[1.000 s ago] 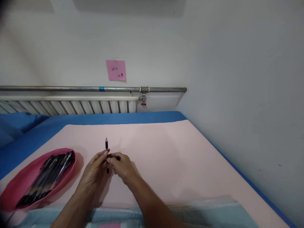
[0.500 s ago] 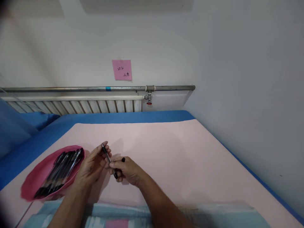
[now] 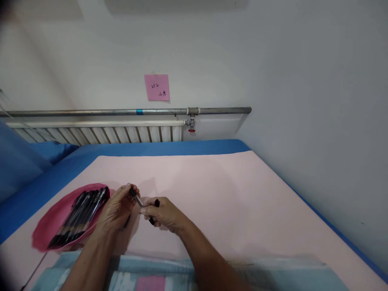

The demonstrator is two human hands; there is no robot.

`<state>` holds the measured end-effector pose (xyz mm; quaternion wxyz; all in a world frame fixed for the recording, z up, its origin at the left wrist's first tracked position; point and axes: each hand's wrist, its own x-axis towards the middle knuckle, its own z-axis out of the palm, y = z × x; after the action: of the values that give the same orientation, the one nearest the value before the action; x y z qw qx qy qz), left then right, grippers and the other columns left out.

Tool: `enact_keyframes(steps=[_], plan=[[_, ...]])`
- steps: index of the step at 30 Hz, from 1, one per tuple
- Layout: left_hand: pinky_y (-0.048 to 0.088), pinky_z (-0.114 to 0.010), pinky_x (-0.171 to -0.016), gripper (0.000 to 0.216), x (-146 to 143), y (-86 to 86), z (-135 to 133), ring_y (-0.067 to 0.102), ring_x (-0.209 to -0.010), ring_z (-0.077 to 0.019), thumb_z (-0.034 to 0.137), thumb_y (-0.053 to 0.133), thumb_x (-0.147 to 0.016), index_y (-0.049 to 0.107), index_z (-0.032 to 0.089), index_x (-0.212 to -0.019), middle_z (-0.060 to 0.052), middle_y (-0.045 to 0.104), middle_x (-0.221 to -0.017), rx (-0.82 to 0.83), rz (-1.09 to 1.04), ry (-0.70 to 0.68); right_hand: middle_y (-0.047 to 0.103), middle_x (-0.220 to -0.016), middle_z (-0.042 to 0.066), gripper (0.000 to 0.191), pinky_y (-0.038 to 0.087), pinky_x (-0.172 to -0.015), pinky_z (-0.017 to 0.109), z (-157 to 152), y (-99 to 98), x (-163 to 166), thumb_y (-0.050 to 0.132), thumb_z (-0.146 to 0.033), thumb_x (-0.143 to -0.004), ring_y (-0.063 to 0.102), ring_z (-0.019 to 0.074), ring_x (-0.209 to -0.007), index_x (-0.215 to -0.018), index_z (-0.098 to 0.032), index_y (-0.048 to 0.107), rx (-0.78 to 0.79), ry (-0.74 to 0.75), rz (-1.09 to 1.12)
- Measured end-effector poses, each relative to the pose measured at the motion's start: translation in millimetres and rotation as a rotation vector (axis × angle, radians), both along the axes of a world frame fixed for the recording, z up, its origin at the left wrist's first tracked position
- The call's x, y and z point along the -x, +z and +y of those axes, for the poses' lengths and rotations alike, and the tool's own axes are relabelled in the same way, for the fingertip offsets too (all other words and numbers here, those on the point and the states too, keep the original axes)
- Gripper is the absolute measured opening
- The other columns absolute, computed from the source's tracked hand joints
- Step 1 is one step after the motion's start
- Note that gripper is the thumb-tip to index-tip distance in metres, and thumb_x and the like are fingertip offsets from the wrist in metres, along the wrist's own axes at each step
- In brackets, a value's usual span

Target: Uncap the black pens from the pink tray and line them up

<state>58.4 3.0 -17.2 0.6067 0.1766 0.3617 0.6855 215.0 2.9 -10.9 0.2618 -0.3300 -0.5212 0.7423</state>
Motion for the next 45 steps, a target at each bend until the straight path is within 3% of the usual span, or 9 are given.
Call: enact_keyframes(steps=[2, 5, 8, 15, 21, 33, 37, 40, 45], plan=[[0.05, -0.019, -0.058, 0.007, 0.6, 0.5, -0.3, 0.059, -0.06, -0.009, 0.016, 0.069, -0.065, 0.062, 0.013, -0.063, 0.0, 0.063, -0.064, 0.029, 0.008, -0.001, 0.047, -0.052, -0.005, 0.011, 0.027, -0.037, 0.017, -0.3, -0.3, 0.6, 0.057, -0.024, -0.069, 0.035, 0.004, -0.04, -0.065, -0.014, 0.058, -0.003, -0.015, -0.028], [0.052, -0.024, -0.063, 0.014, 1.5, 4.3, -2.7, 0.062, -0.07, -0.0131, 0.024, 0.061, -0.073, 0.066, 0.012, -0.078, -0.006, 0.067, -0.078, 0.065, 0.001, -0.091, 0.046, -0.051, -0.006, 0.012, 0.027, -0.036, 0.016, -0.3, -1.4, -0.8, 0.055, -0.025, -0.07, 0.033, 0.0038, -0.039, -0.064, -0.015, 0.056, 0.023, -0.004, -0.004], [0.051, -0.027, -0.07, 0.018, 2.0, 6.7, -4.4, 0.063, -0.079, -0.0158, 0.019, 0.06, -0.073, 0.066, 0.011, -0.088, -0.01, 0.068, -0.088, 0.032, 0.021, -0.118, 0.049, -0.055, -0.005, 0.012, 0.027, -0.036, 0.016, 0.6, -2.9, -2.7, 0.056, -0.026, -0.07, 0.032, 0.0035, -0.04, -0.068, -0.014, 0.058, 0.043, 0.024, 0.021], [0.052, -0.023, -0.061, 0.002, 2.6, 2.0, -1.3, 0.063, -0.064, -0.0119, 0.013, 0.062, -0.07, 0.064, 0.011, -0.07, -0.005, 0.067, -0.071, 0.104, 0.038, -0.014, 0.048, -0.054, -0.005, 0.01, 0.024, -0.037, 0.016, 0.2, -4.8, 1.3, 0.057, -0.025, -0.069, 0.033, 0.0039, -0.041, -0.07, -0.015, 0.059, 0.043, 0.01, 0.009], [0.052, -0.025, -0.07, 0.018, 3.3, 9.3, -5.5, 0.064, -0.078, -0.0153, 0.016, 0.059, -0.074, 0.065, 0.01, -0.09, -0.009, 0.068, -0.083, 0.025, -0.027, -0.105, 0.046, -0.052, -0.006, 0.015, 0.019, -0.037, 0.017, 2.2, -1.5, -2.8, 0.059, -0.027, -0.067, 0.025, 0.0023, -0.039, -0.072, -0.012, 0.061, 0.147, 0.018, 0.131], [0.051, -0.02, -0.059, 0.008, 6.2, 1.7, -1.9, 0.062, -0.063, -0.0112, 0.015, 0.07, -0.063, 0.062, 0.014, -0.064, 0.0, 0.065, -0.064, 0.031, 0.025, -0.014, 0.05, -0.056, -0.004, 0.014, 0.025, -0.037, 0.017, 0.1, -2.6, -2.3, 0.057, -0.026, -0.071, 0.032, 0.0036, -0.041, -0.074, -0.013, 0.061, 0.037, 0.039, 0.046], [0.053, -0.027, -0.067, 0.014, 5.6, 7.2, -4.9, 0.064, -0.076, -0.016, 0.023, 0.063, -0.072, 0.065, 0.012, -0.08, -0.007, 0.068, -0.084, 0.061, 0.01, -0.11, 0.048, -0.055, -0.004, 0.011, 0.024, -0.036, 0.017, 0.5, -3.5, -2.2, 0.056, -0.025, -0.071, 0.029, 0.0035, -0.04, -0.071, -0.014, 0.059, 0.074, 0.028, 0.073], [0.051, -0.028, -0.073, 0.017, 6.0, 9.4, -6.4, 0.063, -0.083, -0.0182, 0.019, 0.063, -0.07, 0.066, 0.01, -0.085, -0.011, 0.068, -0.09, 0.027, 0.041, -0.144, 0.047, -0.054, -0.005, 0.012, 0.021, -0.036, 0.017, 0.8, -3.3, -3.2, 0.057, -0.025, -0.071, 0.027, 0.003, -0.04, -0.07, -0.013, 0.059, 0.092, 0.049, 0.118], [0.051, -0.023, -0.064, 0.013, 5.5, 4.4, -3.3, 0.063, -0.067, -0.0135, 0.016, 0.072, -0.059, 0.065, 0.011, -0.069, -0.005, 0.068, -0.071, 0.025, 0.09, -0.024, 0.05, -0.06, -0.003, 0.014, 0.025, -0.037, 0.016, 0.3, -1.7, -2.8, 0.054, -0.025, -0.073, 0.032, 0.0031, -0.041, -0.076, -0.013, 0.062, 0.02, 0.055, 0.037]])
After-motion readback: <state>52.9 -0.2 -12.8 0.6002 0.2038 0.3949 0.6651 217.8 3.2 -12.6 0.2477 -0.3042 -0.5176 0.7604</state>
